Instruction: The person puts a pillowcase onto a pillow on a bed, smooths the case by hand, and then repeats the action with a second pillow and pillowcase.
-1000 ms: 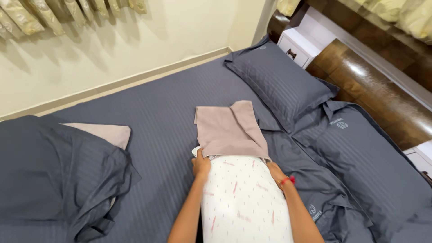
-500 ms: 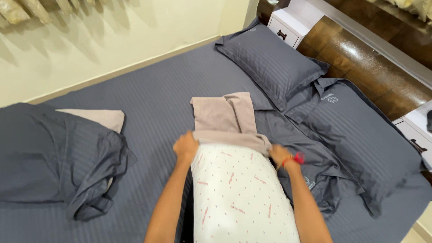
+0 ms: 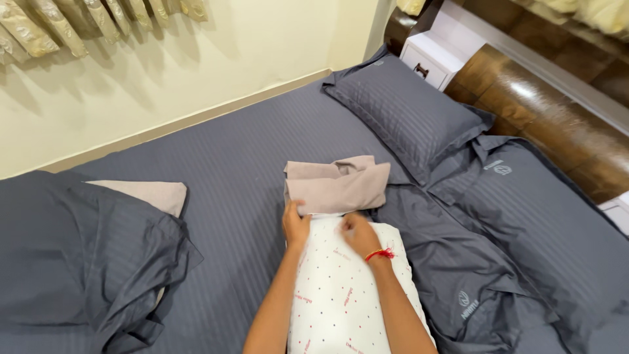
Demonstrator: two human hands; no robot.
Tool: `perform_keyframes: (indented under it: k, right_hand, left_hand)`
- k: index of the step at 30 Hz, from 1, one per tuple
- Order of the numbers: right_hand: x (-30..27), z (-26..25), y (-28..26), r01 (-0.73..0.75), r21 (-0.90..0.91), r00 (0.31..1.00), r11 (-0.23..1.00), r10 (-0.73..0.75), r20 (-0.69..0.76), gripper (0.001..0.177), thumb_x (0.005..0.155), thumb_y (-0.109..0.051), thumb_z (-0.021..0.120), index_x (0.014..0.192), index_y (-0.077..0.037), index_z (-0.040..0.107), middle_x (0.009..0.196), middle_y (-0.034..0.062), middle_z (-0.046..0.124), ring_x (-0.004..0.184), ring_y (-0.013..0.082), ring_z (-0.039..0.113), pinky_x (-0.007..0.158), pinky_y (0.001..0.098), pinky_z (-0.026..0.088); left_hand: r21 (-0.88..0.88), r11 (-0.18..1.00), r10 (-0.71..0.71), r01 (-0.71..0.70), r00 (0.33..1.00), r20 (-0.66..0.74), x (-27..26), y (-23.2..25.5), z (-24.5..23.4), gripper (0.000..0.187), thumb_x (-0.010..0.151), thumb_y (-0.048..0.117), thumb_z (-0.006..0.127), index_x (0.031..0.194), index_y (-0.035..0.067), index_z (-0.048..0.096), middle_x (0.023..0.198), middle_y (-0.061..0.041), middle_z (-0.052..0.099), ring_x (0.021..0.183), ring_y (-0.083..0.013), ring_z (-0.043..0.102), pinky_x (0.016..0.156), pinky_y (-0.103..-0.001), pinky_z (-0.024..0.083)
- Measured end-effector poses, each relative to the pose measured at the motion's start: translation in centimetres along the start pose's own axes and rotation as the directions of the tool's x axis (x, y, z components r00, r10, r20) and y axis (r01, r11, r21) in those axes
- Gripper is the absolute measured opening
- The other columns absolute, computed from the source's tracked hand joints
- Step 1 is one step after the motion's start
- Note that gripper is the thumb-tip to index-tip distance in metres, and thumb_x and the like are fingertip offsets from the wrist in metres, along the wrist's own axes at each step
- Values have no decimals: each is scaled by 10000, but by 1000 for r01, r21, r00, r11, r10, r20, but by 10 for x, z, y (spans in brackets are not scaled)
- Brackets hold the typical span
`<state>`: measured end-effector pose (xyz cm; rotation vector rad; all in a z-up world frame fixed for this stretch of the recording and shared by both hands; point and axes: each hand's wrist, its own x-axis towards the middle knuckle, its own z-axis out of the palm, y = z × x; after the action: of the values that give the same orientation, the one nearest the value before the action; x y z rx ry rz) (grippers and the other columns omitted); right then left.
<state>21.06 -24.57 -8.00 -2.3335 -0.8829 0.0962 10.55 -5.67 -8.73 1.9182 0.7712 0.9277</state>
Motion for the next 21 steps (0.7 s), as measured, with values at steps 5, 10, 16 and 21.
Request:
perform_keyframes:
  k: [5, 10, 16, 21]
  right_hand:
    - [11, 1, -14, 0, -122, 941, 992, 42, 335, 822, 757, -687, 725, 1389, -175, 606, 1418, 144, 587, 1357, 360, 485, 1034, 636, 215]
    - [22, 2, -30, -198, -283, 742, 939, 332, 582, 978, 739, -870, 478, 1449, -199, 539, 1376, 132, 617, 1300, 326, 576, 1086, 466, 406]
    - [-1, -42, -68, -67, -285, 865, 956, 198, 461, 843, 749, -796, 574, 1304, -165, 635, 1089, 146, 764, 1041, 300, 715, 905, 425, 467]
    - [-9, -77, -78, -118, -195, 898, 974, 188, 399, 782, 758, -767, 589, 1299, -205, 644, 1045, 132, 769, 1018, 311, 710, 921, 465, 468]
  left_hand:
    - [13, 987, -160, 160, 985, 61, -18, -47, 22, 226, 897, 184, 722, 1085, 59, 705, 1109, -138, 711, 1040, -360, 666, 886, -419, 518]
    - [-4, 976, -217, 218, 976, 8, -7, -71, 33, 163, 928, 98, 647, 1072, 45, 703, 1084, -141, 700, 1007, -356, 653, 879, -426, 506]
    - [6, 992, 123, -123, 992, -11, 32, -83, 9, 245, 771, -106, 642, 946, 62, 675, 1016, -124, 668, 992, -327, 649, 897, -403, 514]
    - [182, 961, 202, -208, 978, 49, 41, -60, -13, 305, 590, -135, 626, 835, 42, 667, 1007, -156, 647, 932, -385, 594, 829, -423, 493]
